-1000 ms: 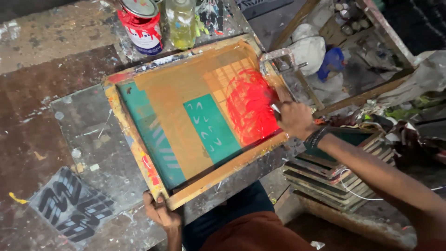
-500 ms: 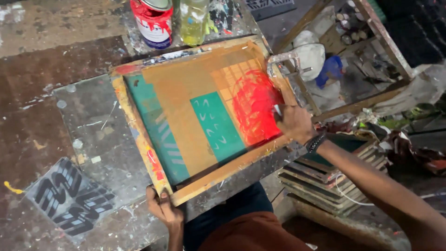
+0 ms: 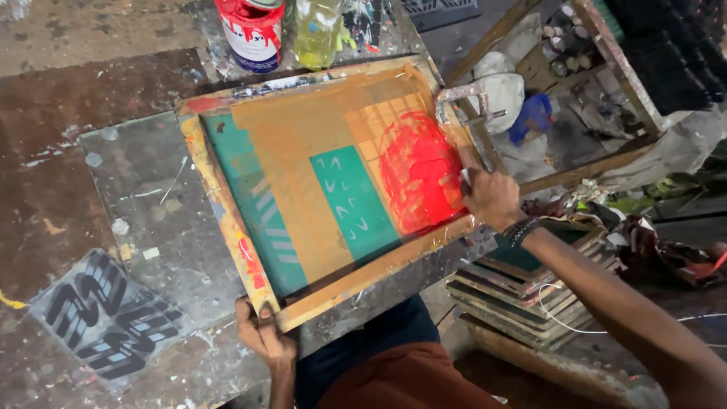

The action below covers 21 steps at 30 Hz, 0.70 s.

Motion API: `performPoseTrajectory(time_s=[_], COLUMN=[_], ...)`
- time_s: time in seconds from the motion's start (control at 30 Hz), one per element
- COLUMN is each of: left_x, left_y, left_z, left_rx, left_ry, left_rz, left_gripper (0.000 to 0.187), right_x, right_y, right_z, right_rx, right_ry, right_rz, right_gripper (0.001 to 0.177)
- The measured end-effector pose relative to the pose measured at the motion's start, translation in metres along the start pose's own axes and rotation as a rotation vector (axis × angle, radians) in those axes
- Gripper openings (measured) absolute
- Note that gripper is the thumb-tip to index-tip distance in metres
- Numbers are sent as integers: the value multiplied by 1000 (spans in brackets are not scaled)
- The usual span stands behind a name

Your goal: The person pours red ink from a can onto a wooden screen printing frame and uses a squeegee to spread the ink evenly across the surface. They also add a liquid from a bottle to the ink mixture during the process.

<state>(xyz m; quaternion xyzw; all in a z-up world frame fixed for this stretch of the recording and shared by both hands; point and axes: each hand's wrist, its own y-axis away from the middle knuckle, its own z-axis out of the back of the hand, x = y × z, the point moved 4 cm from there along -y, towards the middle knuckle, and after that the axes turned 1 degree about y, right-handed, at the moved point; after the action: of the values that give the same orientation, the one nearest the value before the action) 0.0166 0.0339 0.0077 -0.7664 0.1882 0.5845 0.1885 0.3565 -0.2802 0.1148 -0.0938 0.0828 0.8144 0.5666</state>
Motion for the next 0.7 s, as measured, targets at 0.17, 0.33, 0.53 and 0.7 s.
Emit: performPoseTrajectory(time_s=[0.17,0.33,0.53,0.7], left_x=[4,9,-6,-12], left_y=[0,-1,-5,-6], left_z=[1,8,0,-2], left_rx=[10,4,26,37], left_ry=[33,-87,-126,-126], left_rz=[1,0,-40,-25], left_gripper=[36,38,36,34], right_x=[18,31,13,6], right_y=[12,-7,15,53], right_z=[-17,19,65,63], right_rx=[143,44,67,174], right_ry=[-154,-357,-237,-276], right_rz=[-40,59,162,297], right_gripper=[36,38,26,44])
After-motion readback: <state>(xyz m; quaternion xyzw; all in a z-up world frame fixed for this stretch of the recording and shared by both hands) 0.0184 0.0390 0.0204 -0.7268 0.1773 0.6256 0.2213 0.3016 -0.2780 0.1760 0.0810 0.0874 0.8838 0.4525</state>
